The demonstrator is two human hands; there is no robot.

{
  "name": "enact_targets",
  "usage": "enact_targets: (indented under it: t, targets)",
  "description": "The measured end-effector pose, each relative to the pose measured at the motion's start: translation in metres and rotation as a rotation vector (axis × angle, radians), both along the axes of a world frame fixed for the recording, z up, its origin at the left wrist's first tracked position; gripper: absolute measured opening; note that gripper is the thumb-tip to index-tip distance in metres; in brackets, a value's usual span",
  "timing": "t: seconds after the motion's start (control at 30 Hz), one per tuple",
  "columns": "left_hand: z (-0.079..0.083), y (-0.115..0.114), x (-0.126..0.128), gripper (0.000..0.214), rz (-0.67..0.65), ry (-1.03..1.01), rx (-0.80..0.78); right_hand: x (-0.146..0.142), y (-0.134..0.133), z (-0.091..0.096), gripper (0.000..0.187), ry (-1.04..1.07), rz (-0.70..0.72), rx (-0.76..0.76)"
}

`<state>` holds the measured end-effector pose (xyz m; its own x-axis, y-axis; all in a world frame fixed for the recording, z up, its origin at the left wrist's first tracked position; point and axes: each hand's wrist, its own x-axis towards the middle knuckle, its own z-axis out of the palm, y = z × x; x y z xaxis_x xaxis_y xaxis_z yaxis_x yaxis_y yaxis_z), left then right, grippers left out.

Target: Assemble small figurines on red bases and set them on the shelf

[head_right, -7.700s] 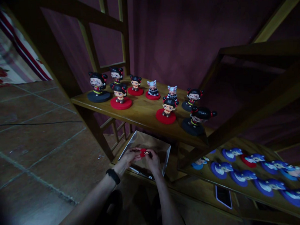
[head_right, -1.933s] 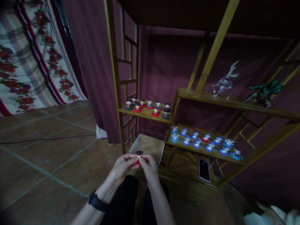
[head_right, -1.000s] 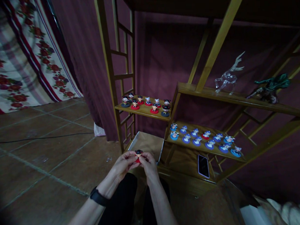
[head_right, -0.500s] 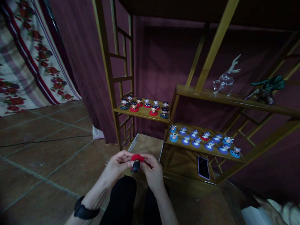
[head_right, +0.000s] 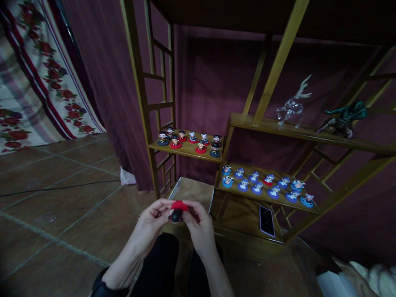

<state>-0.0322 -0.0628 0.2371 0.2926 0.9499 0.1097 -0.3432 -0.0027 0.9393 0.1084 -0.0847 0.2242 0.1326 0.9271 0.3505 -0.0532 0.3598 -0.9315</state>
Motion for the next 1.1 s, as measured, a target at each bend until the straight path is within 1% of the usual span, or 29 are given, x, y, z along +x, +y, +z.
enact_targets:
  t: [0.07, 0.17, 0.3, 0.47, 0.6, 0.73, 0.87, 0.97, 1.1]
  targets:
    - [-0.006, 0.003, 0.004, 0.024, 0.018, -0.028, -0.099, -0.004, 0.007, -0.008, 0.022, 0.078, 0.002, -0.066]
    - [-0.017, 0.009, 0.007, 0.026, 0.014, -0.075, -0.249, -0.008, 0.014, -0.019, 0.022, 0.211, 0.044, -0.186]
    - [-0.026, 0.014, 0.007, 0.028, -0.014, -0.102, -0.354, -0.009, 0.016, -0.025, 0.019, 0.361, 0.093, -0.337]
    - [-0.028, 0.015, 0.006, 0.028, -0.026, -0.105, -0.373, -0.01, 0.015, -0.024, 0.016, 0.416, 0.091, -0.373]
    - [-0.03, 0.019, 0.008, 0.027, -0.008, -0.091, -0.368, -0.012, 0.016, -0.025, 0.02, 0.444, 0.096, -0.389]
    - [-0.031, 0.019, 0.01, 0.028, 0.035, -0.071, -0.356, -0.013, 0.018, -0.028, 0.023, 0.456, 0.087, -0.39]
    - [-0.03, 0.018, 0.016, 0.029, 0.119, -0.036, -0.307, -0.015, 0.021, -0.032, 0.019, 0.446, 0.07, -0.391]
    - [-0.031, 0.02, 0.02, 0.028, 0.161, -0.022, -0.312, -0.016, 0.024, -0.033, 0.017, 0.426, 0.019, -0.398]
    - [-0.034, 0.026, 0.02, 0.025, 0.156, -0.043, -0.354, -0.016, 0.028, -0.035, 0.019, 0.393, -0.015, -0.408]
